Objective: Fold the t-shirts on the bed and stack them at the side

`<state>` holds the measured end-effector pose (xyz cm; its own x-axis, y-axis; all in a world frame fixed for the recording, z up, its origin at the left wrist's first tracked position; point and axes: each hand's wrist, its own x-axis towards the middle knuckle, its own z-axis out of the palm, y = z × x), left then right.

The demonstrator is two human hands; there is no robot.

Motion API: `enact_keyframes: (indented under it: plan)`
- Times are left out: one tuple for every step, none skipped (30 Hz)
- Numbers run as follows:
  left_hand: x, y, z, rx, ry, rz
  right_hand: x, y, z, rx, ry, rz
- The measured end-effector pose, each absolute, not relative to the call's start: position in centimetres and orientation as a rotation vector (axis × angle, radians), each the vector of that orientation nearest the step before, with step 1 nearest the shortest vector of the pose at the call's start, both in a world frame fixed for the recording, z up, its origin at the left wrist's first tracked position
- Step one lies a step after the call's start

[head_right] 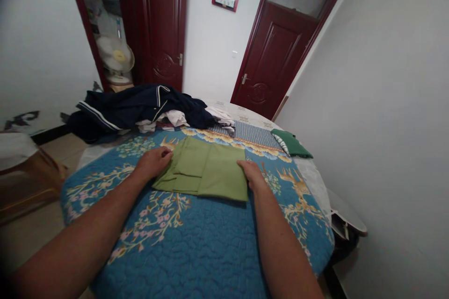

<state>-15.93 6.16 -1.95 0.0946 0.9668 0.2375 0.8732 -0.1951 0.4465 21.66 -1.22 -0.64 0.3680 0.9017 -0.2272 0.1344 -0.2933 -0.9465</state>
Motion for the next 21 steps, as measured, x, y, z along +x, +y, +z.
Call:
enact_keyframes:
  plan:
    - [-16.0, 6.2, -1.9, 2.159, 1.861, 0.742, 21.5, -1.1, -0.6, -1.682, -0.907, 1.018]
    - [-16.1, 6.2, -1.9, 2.142, 1.863, 0.765, 21.5, -1.0, -0.5, -1.683, -0.895, 0.992]
    - [-16.1, 6.2, -1.9, 2.130, 1.859, 0.787, 21.7, -1.0, -0.5, -1.690, -0.889, 0.959]
    - [-16.1, 6.2, -1.9, 2.126, 1.850, 0.802, 22.0, -0.9, -0.4, -1.694, -0.887, 0.934]
    - [-16.1, 6.1, -1.9, 2.130, 1.836, 0.809, 22.4, -1.0, -0.2, -1.695, -0.886, 0.923]
    - [-16.0, 5.9, -1.9, 2.138, 1.819, 0.808, 23.0, -1.1, 0.0, -1.695, -0.880, 0.929]
    - [-15.8, 5.8, -1.8, 2.150, 1.799, 0.802, 23.7, -1.2, 0.2, -1.696, -0.870, 0.942]
    - [-15.6, 5.5, -1.8, 2.164, 1.775, 0.794, 24.6, -1.5, 0.5, -1.705, -0.857, 0.952]
    - [-15.4, 5.3, -1.7, 2.179, 1.745, 0.788, 25.4, -1.7, 0.9, -1.723, -0.848, 0.960]
    - [-15.1, 5.1, -1.7, 2.194, 1.711, 0.786, 26.3, -2.1, 1.3, -1.749, -0.847, 0.962]
    - [-14.9, 4.9, -1.7, 2.207, 1.676, 0.787, 27.1, -2.4, 1.8, -1.781, -0.852, 0.954]
    - [-14.7, 4.7, -1.6, 2.219, 1.645, 0.784, 27.7, -2.7, 2.3, -1.809, -0.861, 0.941]
    - [-14.6, 4.6, -1.6, 2.229, 1.621, 0.780, 28.2, -3.0, 2.9, -1.828, -0.873, 0.929]
    - [-14.5, 4.5, -1.6, 2.238, 1.604, 0.773, 28.5, -3.2, 3.5, -1.829, -0.890, 0.930]
    - [-14.4, 4.5, -1.6, 2.246, 1.593, 0.764, 28.5, -3.4, 4.1, -1.814, -0.906, 0.943]
    - [-14.3, 4.5, -1.6, 2.252, 1.587, 0.756, 28.4, -3.4, 4.7, -1.788, -0.924, 0.965]
    - [-14.3, 4.6, -1.6, 2.257, 1.581, 0.753, 28.0, -3.4, 5.3, -1.759, -0.946, 0.987]
    - [-14.3, 4.6, -1.6, 2.259, 1.577, 0.754, 27.4, -3.2, 6.0, -1.736, -0.972, 0.998]
    - [-14.3, 4.6, -1.6, 2.259, 1.573, 0.759, 26.8, -2.9, 6.6, -1.727, -0.997, 0.994]
    - [-14.4, 4.6, -1.6, 2.258, 1.570, 0.765, 26.0, -2.6, 7.3, -1.730, -1.019, 0.974]
    - [-14.4, 4.6, -1.6, 2.257, 1.570, 0.771, 25.1, -2.2, 8.0, -1.741, -1.039, 0.946]
